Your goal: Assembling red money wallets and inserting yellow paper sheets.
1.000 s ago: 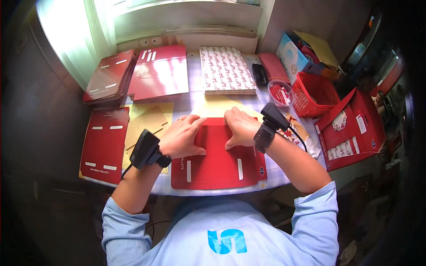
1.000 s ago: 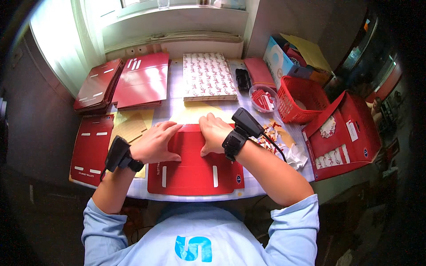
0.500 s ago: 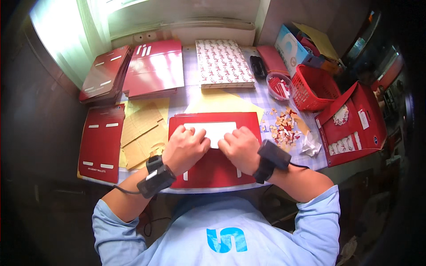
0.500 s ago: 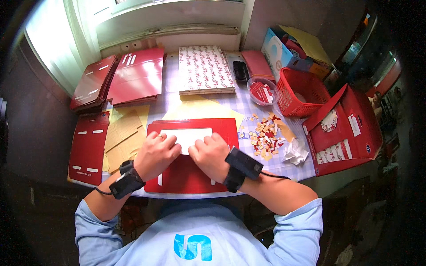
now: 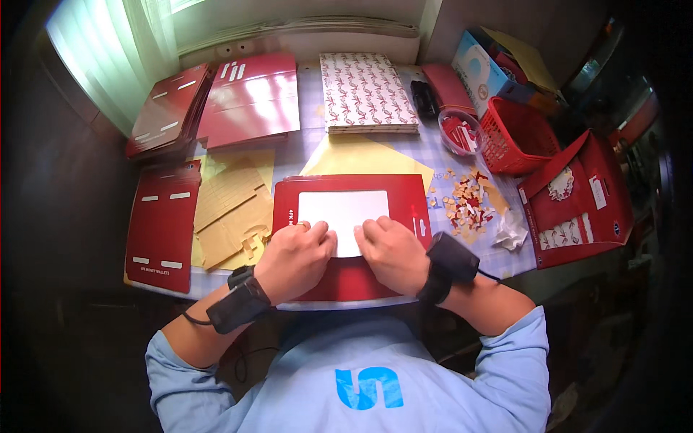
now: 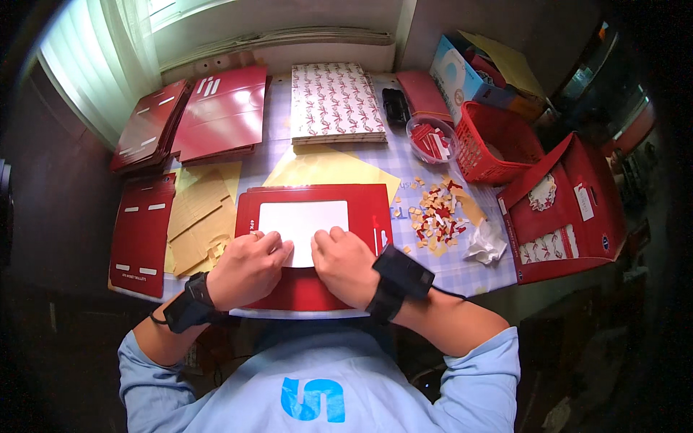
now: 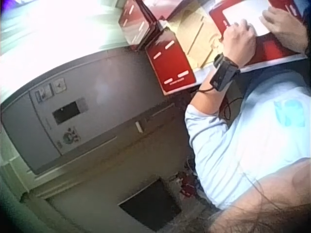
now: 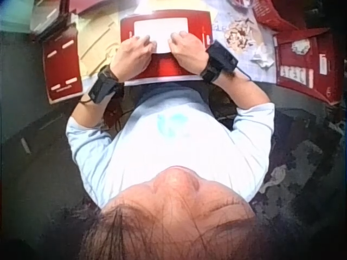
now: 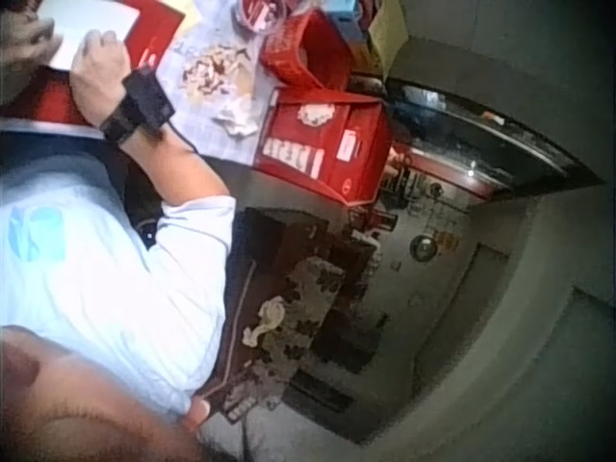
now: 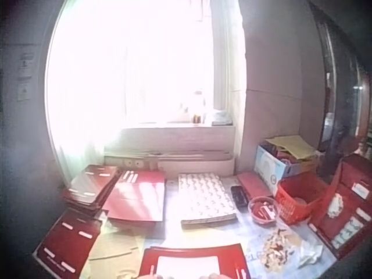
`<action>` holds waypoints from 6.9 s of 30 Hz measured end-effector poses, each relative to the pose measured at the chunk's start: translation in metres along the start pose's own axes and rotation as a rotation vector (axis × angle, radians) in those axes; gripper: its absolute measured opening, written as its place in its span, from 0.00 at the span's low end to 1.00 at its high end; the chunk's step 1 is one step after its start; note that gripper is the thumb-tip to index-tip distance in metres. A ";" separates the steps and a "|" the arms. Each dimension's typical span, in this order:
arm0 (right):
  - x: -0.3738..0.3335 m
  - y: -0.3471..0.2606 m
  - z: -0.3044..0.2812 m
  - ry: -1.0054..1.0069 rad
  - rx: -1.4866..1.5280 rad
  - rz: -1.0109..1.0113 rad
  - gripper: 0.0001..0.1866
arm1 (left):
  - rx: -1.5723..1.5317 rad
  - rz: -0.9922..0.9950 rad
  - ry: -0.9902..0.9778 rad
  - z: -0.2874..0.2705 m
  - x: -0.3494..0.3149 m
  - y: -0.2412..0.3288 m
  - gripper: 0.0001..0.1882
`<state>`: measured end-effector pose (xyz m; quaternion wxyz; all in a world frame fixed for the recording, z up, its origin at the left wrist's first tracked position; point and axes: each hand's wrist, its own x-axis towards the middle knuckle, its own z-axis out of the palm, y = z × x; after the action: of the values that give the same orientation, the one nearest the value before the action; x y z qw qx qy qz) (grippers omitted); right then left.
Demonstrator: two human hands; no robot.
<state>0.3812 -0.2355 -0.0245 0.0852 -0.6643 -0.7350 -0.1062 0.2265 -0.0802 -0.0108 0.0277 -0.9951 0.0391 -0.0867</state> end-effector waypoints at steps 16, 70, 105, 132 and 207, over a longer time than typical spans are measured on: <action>0.062 0.063 -0.024 -0.652 0.403 0.484 0.25 | -0.410 -0.462 -0.354 -0.002 0.041 -0.048 0.30; 0.005 0.005 -0.012 -0.053 -0.143 -0.111 0.22 | -0.319 0.107 0.043 0.004 -0.009 -0.037 0.24; 0.018 0.026 -0.023 -0.312 0.504 0.356 0.10 | -0.497 -0.035 0.050 -0.003 -0.006 -0.016 0.14; 0.027 0.039 -0.022 -0.188 0.209 0.221 0.12 | -0.468 -0.170 0.122 0.000 0.012 -0.030 0.26; 0.007 0.053 -0.024 -0.193 0.735 0.483 0.20 | -0.675 -0.649 -0.103 -0.014 -0.010 -0.019 0.31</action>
<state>0.4329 -0.2300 0.0025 0.2690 -0.7493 -0.5523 0.2472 0.2153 -0.0615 0.0024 -0.3239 -0.9123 -0.2494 -0.0239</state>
